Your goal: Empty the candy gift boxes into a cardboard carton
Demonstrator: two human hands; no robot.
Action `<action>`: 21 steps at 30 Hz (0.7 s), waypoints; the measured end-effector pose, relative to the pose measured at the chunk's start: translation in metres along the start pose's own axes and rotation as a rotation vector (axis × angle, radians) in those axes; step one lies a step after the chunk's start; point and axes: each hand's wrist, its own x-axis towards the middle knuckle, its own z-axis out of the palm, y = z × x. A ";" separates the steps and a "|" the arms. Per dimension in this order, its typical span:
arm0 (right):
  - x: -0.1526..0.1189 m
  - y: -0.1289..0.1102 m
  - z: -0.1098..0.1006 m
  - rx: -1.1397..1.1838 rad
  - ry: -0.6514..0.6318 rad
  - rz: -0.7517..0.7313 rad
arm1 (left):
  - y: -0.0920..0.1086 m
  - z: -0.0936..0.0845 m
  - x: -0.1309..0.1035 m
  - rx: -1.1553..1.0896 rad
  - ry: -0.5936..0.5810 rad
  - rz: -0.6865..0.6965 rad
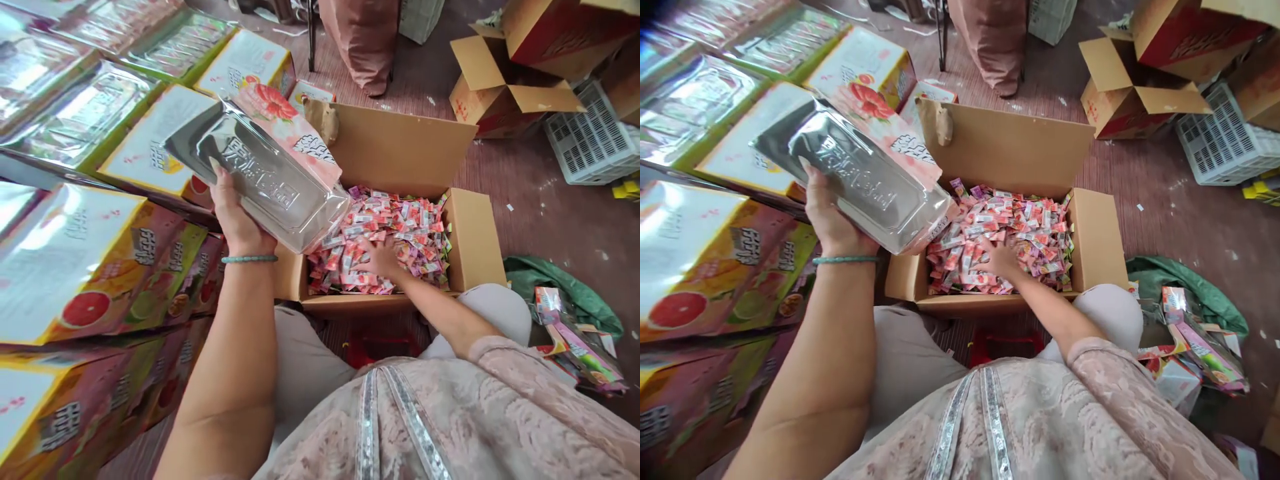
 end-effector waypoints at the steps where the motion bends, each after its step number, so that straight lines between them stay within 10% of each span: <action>1: 0.003 -0.017 0.016 -0.034 -0.020 -0.064 | 0.004 -0.002 -0.001 -0.021 0.007 0.030; 6: 0.018 -0.062 0.067 -0.104 -0.117 -0.264 | 0.010 -0.008 -0.009 0.017 0.017 -0.019; 12: 0.032 -0.060 0.056 -0.131 -0.218 -0.329 | -0.005 0.009 -0.015 0.058 -0.049 -0.159; 16: 0.009 -0.002 0.025 -0.136 -0.001 -0.366 | -0.008 0.023 -0.021 0.157 -0.186 -0.212; 21: -0.045 0.092 -0.007 -0.161 -0.015 0.022 | -0.004 0.051 -0.048 0.347 -0.344 -0.298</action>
